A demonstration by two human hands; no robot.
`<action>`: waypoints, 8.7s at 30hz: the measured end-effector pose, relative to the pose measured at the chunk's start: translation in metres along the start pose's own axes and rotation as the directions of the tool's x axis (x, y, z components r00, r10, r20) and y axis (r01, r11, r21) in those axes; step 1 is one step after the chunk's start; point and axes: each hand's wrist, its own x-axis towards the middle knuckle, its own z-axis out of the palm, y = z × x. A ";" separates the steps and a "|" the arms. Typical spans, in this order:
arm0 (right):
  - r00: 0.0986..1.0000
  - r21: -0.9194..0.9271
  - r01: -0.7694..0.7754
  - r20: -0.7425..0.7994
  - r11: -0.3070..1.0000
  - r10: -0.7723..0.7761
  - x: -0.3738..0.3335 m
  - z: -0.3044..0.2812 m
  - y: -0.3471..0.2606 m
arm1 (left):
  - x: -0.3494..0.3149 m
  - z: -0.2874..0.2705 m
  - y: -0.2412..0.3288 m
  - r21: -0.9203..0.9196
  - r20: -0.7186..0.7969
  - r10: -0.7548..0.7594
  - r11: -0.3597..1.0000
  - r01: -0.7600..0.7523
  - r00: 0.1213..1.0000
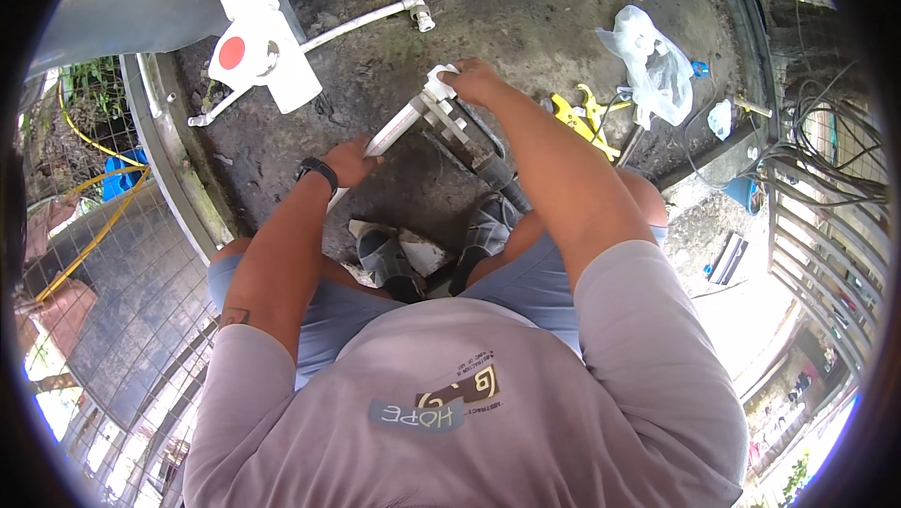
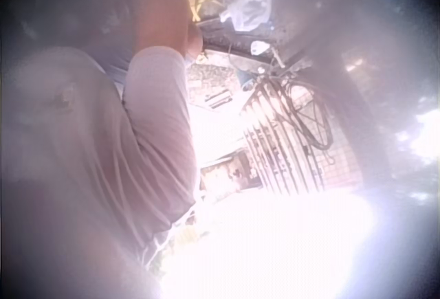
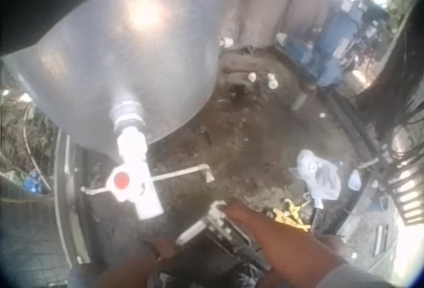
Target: The person assembles white PVC pipes and fittings by hand, then uses a yellow pipe cutter to trim a pipe segment. They repeatedly align and tighten the components near a water tank valve.
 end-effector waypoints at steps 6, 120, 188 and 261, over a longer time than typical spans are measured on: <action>1.000 -0.039 0.006 0.025 0.999 -0.005 -0.009 -0.008 -0.006 | 0.012 -0.001 -0.004 -0.068 0.031 0.090 0.994 -0.087 0.995; 0.990 -0.219 0.132 0.082 0.967 -0.116 -0.010 -0.008 0.004 | 0.039 0.018 0.052 -0.155 -0.118 -0.229 0.965 0.210 0.966; 0.984 -0.133 0.177 0.031 0.975 -0.174 -0.022 -0.008 0.003 | 0.073 0.012 0.034 -0.404 0.181 0.020 0.913 0.056 0.983; 0.999 -0.219 0.050 0.032 0.974 -0.044 -0.027 -0.017 -0.008 | 0.076 0.022 0.014 -0.558 0.289 0.013 0.815 0.157 0.957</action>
